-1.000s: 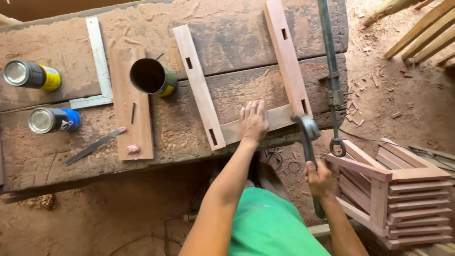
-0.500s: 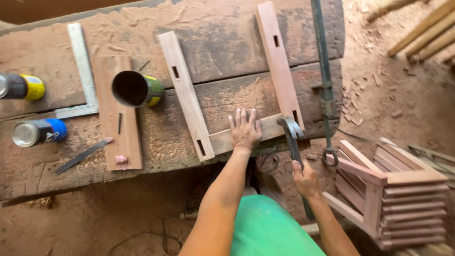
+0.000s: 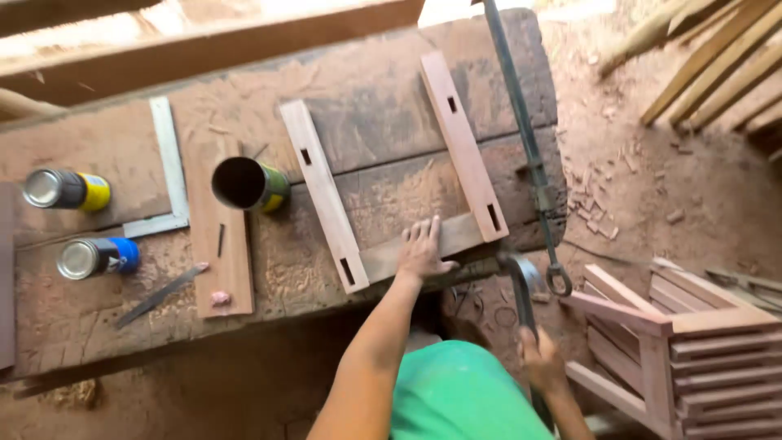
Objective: The person assembles a rectangular wooden frame by hammering nails into the corners of joined planks. They use a metal bar clamp to hold the frame together while driving nails, then remove the clamp and inspect the assembled frame. The person repeats the process with another frame, securing joints with nails and checking alignment.
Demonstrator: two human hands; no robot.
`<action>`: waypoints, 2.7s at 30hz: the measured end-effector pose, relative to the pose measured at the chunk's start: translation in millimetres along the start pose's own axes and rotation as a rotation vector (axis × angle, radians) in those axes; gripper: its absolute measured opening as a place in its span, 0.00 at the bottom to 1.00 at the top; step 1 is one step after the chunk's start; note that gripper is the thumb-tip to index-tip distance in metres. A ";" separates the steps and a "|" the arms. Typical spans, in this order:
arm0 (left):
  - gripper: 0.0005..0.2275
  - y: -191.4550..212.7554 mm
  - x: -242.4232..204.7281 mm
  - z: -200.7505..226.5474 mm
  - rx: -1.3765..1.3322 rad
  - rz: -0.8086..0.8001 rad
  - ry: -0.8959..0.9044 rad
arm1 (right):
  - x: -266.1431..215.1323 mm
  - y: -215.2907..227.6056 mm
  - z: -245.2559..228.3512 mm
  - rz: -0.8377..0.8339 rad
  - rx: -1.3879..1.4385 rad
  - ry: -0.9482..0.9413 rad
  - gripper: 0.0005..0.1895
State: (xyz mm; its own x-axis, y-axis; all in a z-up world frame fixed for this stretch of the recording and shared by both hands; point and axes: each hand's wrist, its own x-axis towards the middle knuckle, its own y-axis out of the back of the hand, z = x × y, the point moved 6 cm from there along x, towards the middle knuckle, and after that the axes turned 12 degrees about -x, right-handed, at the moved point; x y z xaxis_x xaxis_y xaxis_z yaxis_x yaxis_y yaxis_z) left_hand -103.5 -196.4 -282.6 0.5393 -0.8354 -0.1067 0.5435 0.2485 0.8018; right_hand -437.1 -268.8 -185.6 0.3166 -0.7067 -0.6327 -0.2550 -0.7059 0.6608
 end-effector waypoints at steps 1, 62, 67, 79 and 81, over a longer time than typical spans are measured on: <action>0.57 -1.5 5.4 -1.5 0.006 -0.006 -0.002 | -6.3 -1.0 13.8 -0.003 0.007 -0.004 0.21; 0.33 427.1 -16.6 65.2 -1.565 0.689 -0.042 | 124.7 -32.9 -152.9 0.133 -0.650 0.254 0.34; 0.35 431.0 -5.8 64.5 -1.535 0.705 -0.012 | 118.9 -29.7 -159.4 0.094 -0.648 0.215 0.32; 0.39 438.0 22.0 56.4 -1.578 0.710 -0.030 | 124.2 -31.2 -156.3 0.117 -0.697 0.231 0.34; 0.43 445.0 19.8 61.9 -1.571 0.713 0.024 | 125.3 -30.0 -156.9 0.075 -0.676 0.242 0.35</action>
State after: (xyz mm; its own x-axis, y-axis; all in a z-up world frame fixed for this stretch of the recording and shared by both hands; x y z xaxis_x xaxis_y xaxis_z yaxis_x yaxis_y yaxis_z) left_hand 109.2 -132.7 108.5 0.9349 -0.3534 -0.0335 0.2630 0.7529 -0.6033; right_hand -246.4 -328.7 -221.4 0.5338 -0.6663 -0.5206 0.3126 -0.4166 0.8537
